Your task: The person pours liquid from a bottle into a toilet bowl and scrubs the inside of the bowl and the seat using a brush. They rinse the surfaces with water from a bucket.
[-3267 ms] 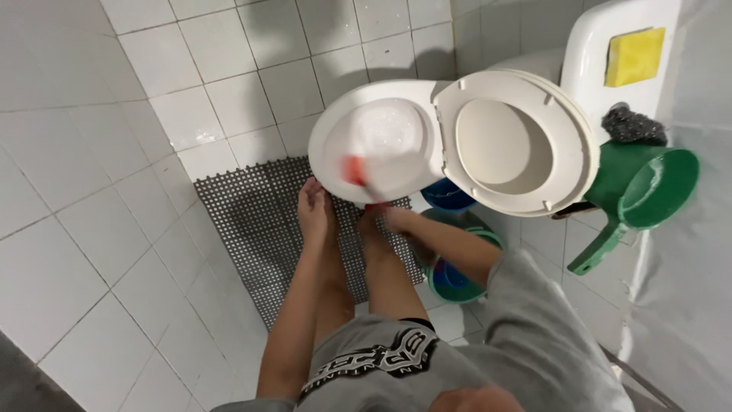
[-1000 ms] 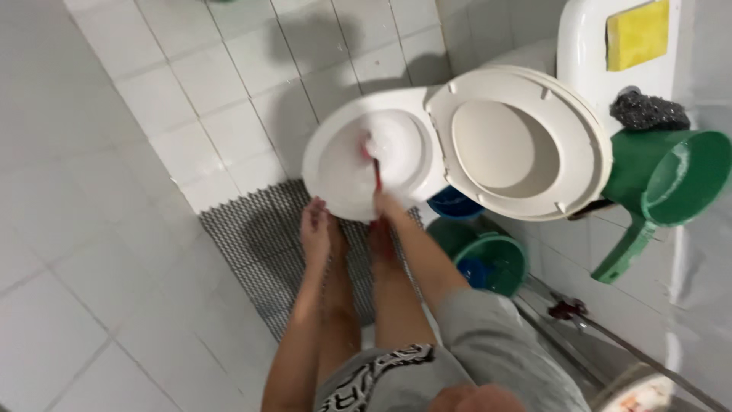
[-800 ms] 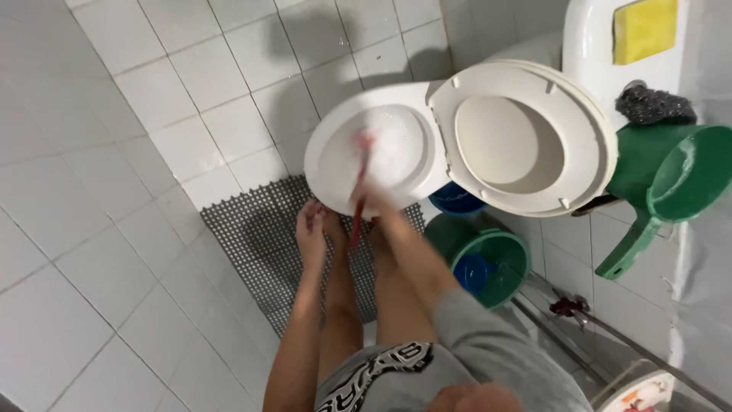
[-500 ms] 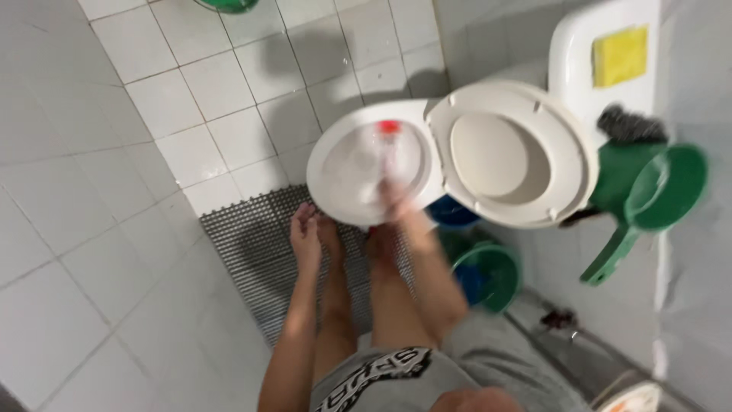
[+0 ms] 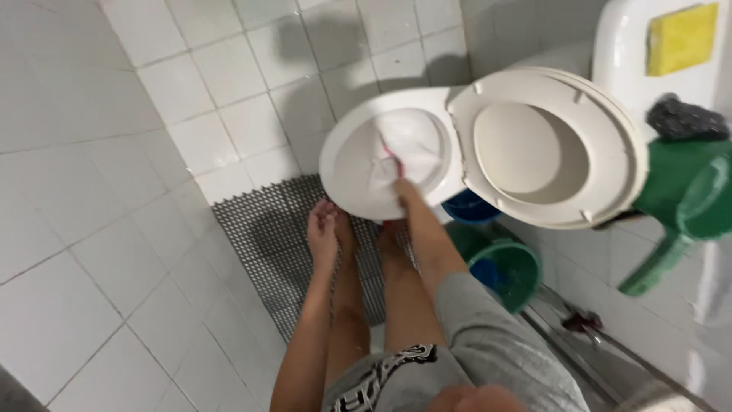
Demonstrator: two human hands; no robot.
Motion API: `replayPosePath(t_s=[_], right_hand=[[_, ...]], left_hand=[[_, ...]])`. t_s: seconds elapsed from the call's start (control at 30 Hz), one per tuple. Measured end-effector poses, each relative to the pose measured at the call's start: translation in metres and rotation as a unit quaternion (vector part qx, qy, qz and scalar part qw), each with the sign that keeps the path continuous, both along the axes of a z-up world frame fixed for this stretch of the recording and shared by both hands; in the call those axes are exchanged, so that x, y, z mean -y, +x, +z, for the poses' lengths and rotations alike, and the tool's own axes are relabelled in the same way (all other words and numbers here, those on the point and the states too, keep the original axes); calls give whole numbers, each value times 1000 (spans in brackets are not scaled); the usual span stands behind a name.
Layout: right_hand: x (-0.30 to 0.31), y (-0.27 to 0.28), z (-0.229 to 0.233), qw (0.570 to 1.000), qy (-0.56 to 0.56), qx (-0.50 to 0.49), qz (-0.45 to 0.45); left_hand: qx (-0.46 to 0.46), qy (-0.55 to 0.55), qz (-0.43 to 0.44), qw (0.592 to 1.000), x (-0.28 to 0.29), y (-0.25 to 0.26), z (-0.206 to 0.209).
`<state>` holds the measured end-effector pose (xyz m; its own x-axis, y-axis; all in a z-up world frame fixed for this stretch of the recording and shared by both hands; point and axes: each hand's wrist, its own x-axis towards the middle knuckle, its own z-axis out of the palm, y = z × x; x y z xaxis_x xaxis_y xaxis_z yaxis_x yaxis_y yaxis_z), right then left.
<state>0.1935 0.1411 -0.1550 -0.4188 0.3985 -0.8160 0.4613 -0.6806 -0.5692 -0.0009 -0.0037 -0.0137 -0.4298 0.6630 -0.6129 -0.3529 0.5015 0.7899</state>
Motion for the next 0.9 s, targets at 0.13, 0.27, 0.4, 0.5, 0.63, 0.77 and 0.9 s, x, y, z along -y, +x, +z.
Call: replayPosePath(t_s=[0.13,0.27,0.4,0.5,0.63,0.77,0.9], right_hand=[[30,-19,6,995,56,38,69],[106,2,49,994,24,-77,71],[34,45,61,994,-30,-98,-45],[65,10,64,996,6,-83,39],[45,40,61,993,-30,-110,-34],[42,46,52,994,-44,-94,-27],[38,16,21,998,-13,-52,28]], left_hand=[[14,-13,1,1000,18,-3,-3],[20,10,35,999,18,-9,-8],[-9,48,12,999,-2,-11,12],[15,69,35,997,-12,-13,24],[-3,39,5,999,-11,3,36],[-24,0,-33,999,-20,1,37],[-18,-10,-41,999,-30,15,19]])
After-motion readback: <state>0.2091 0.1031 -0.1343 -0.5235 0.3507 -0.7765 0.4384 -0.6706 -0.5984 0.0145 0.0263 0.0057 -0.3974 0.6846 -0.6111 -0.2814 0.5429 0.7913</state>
